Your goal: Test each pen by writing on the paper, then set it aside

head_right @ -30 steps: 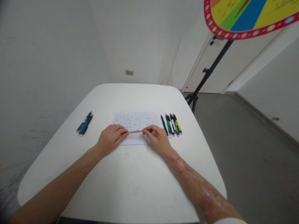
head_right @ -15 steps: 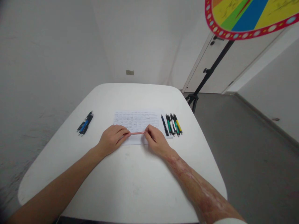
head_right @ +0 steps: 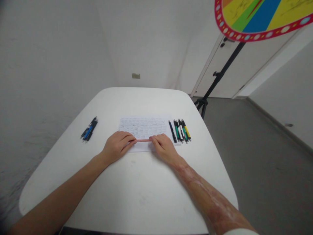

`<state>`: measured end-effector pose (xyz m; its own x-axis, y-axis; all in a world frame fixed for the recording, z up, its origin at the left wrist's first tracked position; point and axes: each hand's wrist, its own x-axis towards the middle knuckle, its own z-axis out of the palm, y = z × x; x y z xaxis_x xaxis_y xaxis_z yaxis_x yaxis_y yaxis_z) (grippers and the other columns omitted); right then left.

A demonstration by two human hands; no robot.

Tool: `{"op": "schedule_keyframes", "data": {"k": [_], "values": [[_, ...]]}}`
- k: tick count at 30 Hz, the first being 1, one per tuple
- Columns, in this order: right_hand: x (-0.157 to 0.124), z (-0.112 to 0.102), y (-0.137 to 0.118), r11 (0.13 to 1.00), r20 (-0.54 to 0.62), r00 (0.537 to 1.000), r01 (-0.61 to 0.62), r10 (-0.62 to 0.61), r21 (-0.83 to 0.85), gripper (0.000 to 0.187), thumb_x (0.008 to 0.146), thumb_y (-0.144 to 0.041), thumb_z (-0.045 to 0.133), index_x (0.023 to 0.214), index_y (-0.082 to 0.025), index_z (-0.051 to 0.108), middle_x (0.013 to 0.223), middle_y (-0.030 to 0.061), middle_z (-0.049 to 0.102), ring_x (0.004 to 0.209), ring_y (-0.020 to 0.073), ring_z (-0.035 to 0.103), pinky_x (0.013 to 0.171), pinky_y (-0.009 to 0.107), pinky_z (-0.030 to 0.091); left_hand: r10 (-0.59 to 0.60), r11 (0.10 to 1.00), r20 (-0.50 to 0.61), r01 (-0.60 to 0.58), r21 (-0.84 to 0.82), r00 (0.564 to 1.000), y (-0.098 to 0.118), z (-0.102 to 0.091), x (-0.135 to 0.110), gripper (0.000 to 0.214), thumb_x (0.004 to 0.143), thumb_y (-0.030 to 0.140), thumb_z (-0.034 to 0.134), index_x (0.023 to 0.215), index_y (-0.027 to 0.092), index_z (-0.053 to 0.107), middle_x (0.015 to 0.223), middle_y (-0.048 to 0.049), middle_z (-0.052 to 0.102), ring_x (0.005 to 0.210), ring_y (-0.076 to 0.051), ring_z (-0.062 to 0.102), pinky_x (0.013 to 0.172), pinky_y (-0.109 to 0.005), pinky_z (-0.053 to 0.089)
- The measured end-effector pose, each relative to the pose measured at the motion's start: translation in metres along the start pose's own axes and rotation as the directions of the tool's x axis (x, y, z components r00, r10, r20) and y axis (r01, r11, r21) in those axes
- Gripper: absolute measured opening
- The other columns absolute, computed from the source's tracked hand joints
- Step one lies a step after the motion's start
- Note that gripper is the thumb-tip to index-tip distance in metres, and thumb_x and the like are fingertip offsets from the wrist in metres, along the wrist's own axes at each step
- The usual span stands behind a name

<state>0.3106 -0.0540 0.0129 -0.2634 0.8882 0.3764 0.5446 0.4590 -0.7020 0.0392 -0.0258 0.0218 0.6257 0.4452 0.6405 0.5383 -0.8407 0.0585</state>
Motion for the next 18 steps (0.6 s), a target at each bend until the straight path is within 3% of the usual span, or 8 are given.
{"op": "schedule_keyframes", "data": {"k": [2,7,10,18], "values": [[0.0,0.0001,0.0,1.0,0.004,1.0,-0.012,0.012,-0.003,0.049,0.113,-0.042,0.04,0.068,-0.025,0.048,0.063,0.0009,0.056,0.066,0.0202,0.052,0.071,0.037,0.039,-0.002,1.0,-0.004,0.002,-0.003,1.0,0.0003,-0.0002,0.0001,0.017,0.114,0.029,0.059,0.108,0.018,0.071,0.1,-0.0053,0.079,0.09,-0.02,0.071,0.08,-0.036,0.052],[-0.0011,-0.0005,-0.0005,0.999,-0.015,1.0,-0.002,0.003,0.05,0.035,0.111,-0.039,0.046,0.079,-0.025,0.048,0.074,0.0009,0.058,0.071,0.0196,0.052,0.07,0.036,0.039,0.001,1.0,-0.004,-0.001,0.001,1.0,0.0003,-0.0007,0.0005,0.02,0.115,0.031,0.058,0.108,0.018,0.071,0.1,-0.0054,0.08,0.09,-0.019,0.072,0.081,-0.036,0.053],[-0.0007,0.0003,0.002,0.999,0.016,1.0,-0.01,0.009,0.054,0.04,0.112,-0.038,0.044,0.074,-0.025,0.045,0.069,0.0002,0.055,0.069,0.0193,0.049,0.07,0.036,0.036,0.009,1.0,-0.032,-0.009,-0.001,0.999,0.0001,-0.0012,0.0003,0.018,0.114,0.03,0.06,0.107,0.018,0.071,0.1,-0.0054,0.08,0.089,-0.019,0.073,0.08,-0.035,0.054],[-0.0024,-0.0007,0.0007,0.978,0.031,0.998,-0.06,0.056,0.197,0.032,0.112,-0.038,0.045,0.082,-0.025,0.046,0.077,-0.0006,0.054,0.072,0.0189,0.048,0.07,0.035,0.036,0.037,0.999,-0.043,-0.038,-0.02,0.998,0.0012,-0.0013,0.001,0.018,0.114,0.029,0.06,0.109,0.018,0.072,0.099,-0.0051,0.08,0.087,-0.018,0.074,0.077,-0.034,0.055]]}}
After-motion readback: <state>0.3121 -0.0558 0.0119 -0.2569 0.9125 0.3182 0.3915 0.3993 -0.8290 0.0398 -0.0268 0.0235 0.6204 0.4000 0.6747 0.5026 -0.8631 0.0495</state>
